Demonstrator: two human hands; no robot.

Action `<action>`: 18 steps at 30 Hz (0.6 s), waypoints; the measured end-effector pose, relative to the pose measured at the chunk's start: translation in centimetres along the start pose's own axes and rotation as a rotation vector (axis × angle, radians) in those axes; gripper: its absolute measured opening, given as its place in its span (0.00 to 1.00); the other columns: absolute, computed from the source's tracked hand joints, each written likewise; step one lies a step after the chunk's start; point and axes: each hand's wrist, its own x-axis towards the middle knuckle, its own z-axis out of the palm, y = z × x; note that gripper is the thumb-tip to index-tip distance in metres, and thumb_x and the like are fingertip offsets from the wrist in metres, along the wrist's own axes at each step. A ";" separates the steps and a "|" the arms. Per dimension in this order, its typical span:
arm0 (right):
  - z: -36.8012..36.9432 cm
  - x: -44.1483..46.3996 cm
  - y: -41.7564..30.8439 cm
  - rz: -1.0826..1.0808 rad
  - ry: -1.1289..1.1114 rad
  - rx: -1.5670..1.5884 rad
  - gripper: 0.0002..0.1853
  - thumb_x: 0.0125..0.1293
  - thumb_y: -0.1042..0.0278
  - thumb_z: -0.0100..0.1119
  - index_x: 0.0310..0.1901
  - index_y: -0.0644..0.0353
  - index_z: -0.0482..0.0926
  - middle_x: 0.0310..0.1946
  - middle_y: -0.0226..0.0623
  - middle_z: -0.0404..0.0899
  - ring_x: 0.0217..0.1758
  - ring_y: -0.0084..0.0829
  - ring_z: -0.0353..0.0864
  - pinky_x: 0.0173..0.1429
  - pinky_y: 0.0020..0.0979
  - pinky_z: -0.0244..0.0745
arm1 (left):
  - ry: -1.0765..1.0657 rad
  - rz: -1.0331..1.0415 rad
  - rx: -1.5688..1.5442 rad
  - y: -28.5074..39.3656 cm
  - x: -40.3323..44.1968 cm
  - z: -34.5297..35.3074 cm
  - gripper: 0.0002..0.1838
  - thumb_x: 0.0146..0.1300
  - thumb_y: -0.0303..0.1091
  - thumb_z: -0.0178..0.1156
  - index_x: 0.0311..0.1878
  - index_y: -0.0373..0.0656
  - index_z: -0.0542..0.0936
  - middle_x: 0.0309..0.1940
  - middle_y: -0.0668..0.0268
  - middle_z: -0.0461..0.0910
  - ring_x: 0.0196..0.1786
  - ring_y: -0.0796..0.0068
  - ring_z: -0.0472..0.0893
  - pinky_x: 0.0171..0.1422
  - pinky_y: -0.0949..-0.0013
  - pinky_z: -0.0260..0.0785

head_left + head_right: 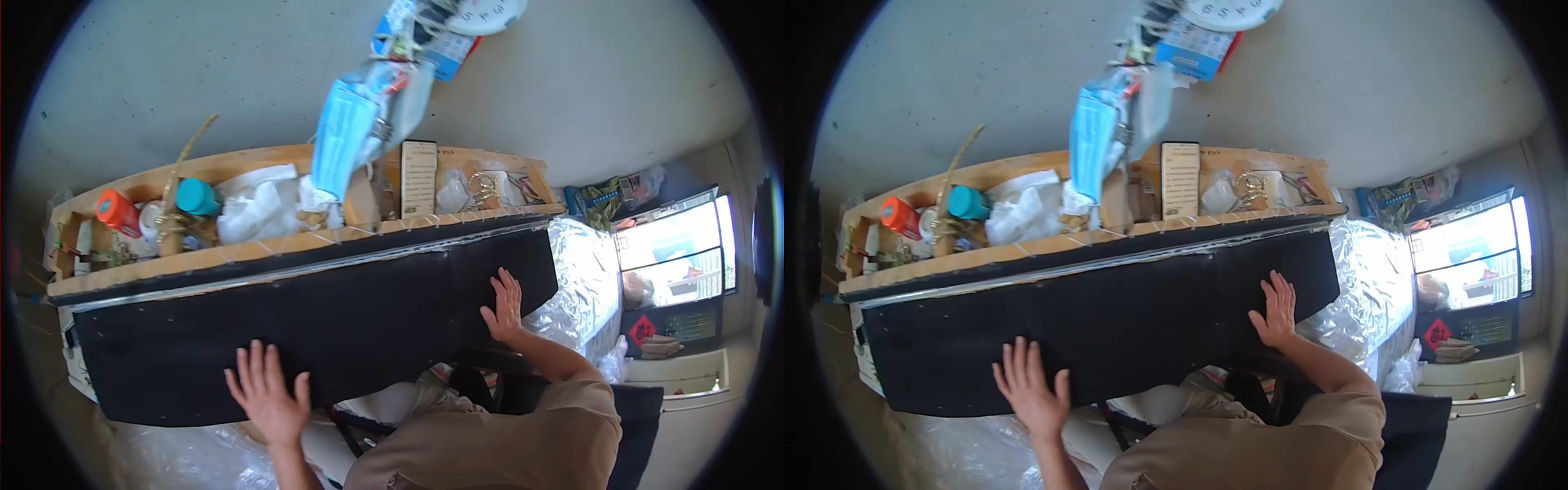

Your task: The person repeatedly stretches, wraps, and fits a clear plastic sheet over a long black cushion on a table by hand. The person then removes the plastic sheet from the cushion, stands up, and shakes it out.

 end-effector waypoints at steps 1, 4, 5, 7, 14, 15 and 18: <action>0.1 -0.2 0.2 -0.008 -0.019 0.006 0.34 0.56 0.52 0.52 0.59 0.66 0.59 0.66 0.54 0.50 0.68 0.53 0.48 0.68 0.54 0.40 | 0.024 -0.014 0.016 0.4 -0.1 0.1 0.29 0.58 0.50 0.54 0.58 0.40 0.69 0.62 0.58 0.65 0.68 0.55 0.58 0.72 0.47 0.38; 0.2 -0.3 0.2 -0.030 -0.025 0.053 0.33 0.56 0.51 0.52 0.58 0.64 0.62 0.65 0.51 0.52 0.69 0.51 0.48 0.68 0.55 0.40 | 0.147 -0.120 0.097 2.8 -0.7 1.5 0.26 0.60 0.44 0.53 0.58 0.39 0.68 0.62 0.57 0.65 0.68 0.54 0.58 0.71 0.51 0.39; 0.2 -0.5 0.3 -0.023 -0.042 0.065 0.32 0.56 0.50 0.53 0.58 0.64 0.63 0.65 0.51 0.52 0.69 0.50 0.48 0.68 0.56 0.40 | 0.211 -0.165 0.115 4.2 -0.9 2.3 0.26 0.60 0.43 0.53 0.59 0.39 0.67 0.62 0.56 0.64 0.68 0.54 0.58 0.71 0.50 0.39; 0.5 -1.1 1.0 -0.055 0.004 0.092 0.32 0.58 0.47 0.51 0.58 0.61 0.64 0.64 0.48 0.54 0.69 0.48 0.48 0.67 0.56 0.40 | 0.241 -0.203 0.080 7.7 -0.9 3.7 0.26 0.61 0.43 0.53 0.60 0.40 0.66 0.63 0.56 0.63 0.69 0.54 0.57 0.70 0.48 0.39; 0.7 -2.5 2.7 -0.094 0.243 0.268 0.25 0.59 0.50 0.52 0.52 0.59 0.72 0.61 0.45 0.61 0.67 0.43 0.55 0.67 0.52 0.46 | 0.305 -0.065 0.182 13.2 0.4 7.2 0.27 0.63 0.52 0.50 0.60 0.46 0.68 0.63 0.63 0.65 0.68 0.62 0.59 0.69 0.50 0.43; 1.2 -2.6 2.6 -0.107 0.274 0.302 0.23 0.59 0.51 0.52 0.51 0.58 0.72 0.61 0.44 0.62 0.66 0.43 0.56 0.66 0.51 0.47 | 0.327 -0.046 0.172 12.8 0.4 7.3 0.27 0.63 0.52 0.50 0.59 0.46 0.69 0.62 0.63 0.66 0.67 0.62 0.60 0.69 0.51 0.44; 1.9 -2.6 2.8 -0.090 0.412 0.406 0.19 0.62 0.50 0.49 0.44 0.57 0.75 0.55 0.42 0.69 0.62 0.41 0.64 0.66 0.48 0.49 | 0.339 -0.033 0.183 13.0 0.4 7.1 0.26 0.63 0.51 0.50 0.58 0.45 0.70 0.61 0.63 0.68 0.65 0.62 0.63 0.68 0.53 0.49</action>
